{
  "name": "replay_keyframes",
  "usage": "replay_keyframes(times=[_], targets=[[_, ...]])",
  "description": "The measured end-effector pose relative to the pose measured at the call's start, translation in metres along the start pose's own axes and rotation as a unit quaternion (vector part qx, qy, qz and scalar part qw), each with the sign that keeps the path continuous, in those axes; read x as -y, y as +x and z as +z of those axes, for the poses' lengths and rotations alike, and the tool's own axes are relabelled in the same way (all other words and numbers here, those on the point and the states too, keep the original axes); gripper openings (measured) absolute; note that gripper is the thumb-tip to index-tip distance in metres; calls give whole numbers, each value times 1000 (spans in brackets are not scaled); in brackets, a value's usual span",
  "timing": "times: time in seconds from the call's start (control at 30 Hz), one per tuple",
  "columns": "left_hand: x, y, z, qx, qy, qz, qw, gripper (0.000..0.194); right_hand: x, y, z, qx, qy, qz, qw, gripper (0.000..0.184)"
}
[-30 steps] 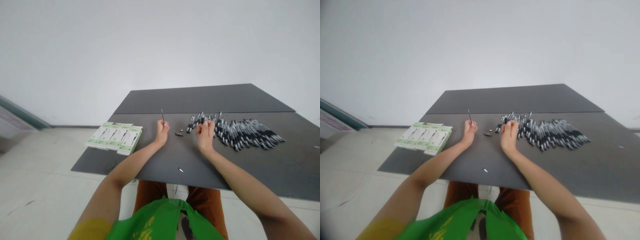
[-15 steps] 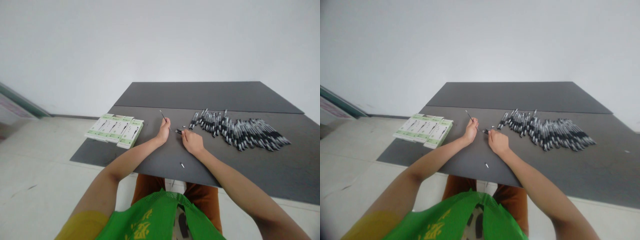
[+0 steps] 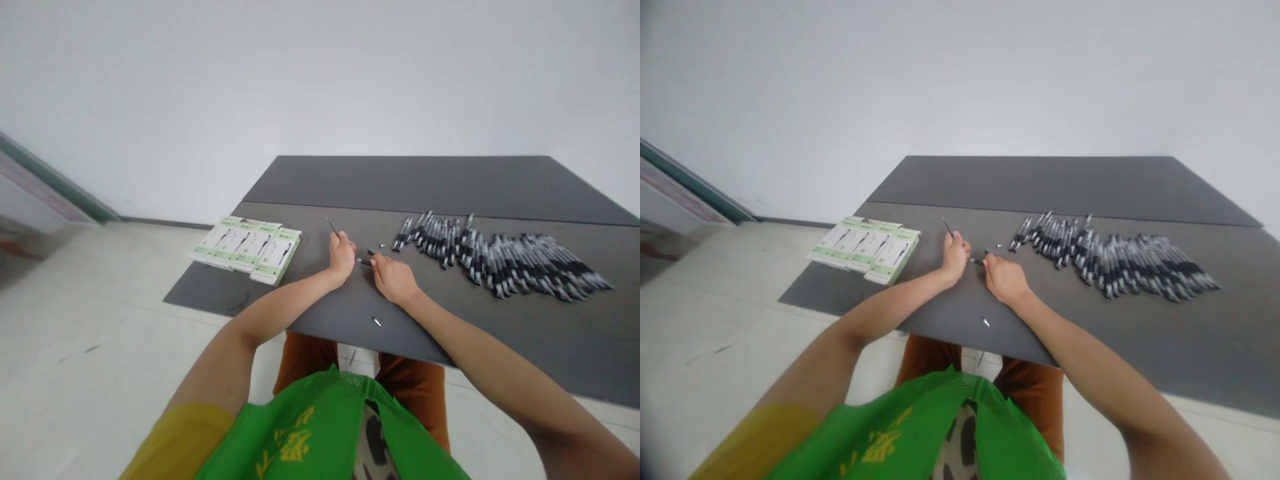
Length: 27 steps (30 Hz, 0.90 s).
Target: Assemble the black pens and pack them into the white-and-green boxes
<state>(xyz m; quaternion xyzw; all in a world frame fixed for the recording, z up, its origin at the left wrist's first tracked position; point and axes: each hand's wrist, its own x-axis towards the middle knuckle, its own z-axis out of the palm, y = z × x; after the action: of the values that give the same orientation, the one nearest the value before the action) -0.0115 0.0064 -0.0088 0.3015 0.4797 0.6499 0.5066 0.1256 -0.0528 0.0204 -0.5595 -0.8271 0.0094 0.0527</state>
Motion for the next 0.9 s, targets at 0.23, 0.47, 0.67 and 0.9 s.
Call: replay_keyframes(times=[0.23,0.47,0.67,0.9], targets=[[0,-7,3,50,15,8,999,28,1,0,0,-3,-7,-4,1000,37],[-15,-10,0,112,-34,-63,991,26,2,-2,2,-37,-39,18,998,38],[-20,-16,1,195,-87,-147,966,30,3,-4,2,-69,-45,42,996,36],[-23,-6,-3,238,-155,-225,932,37,0,-7,4,-91,-56,18,994,38]])
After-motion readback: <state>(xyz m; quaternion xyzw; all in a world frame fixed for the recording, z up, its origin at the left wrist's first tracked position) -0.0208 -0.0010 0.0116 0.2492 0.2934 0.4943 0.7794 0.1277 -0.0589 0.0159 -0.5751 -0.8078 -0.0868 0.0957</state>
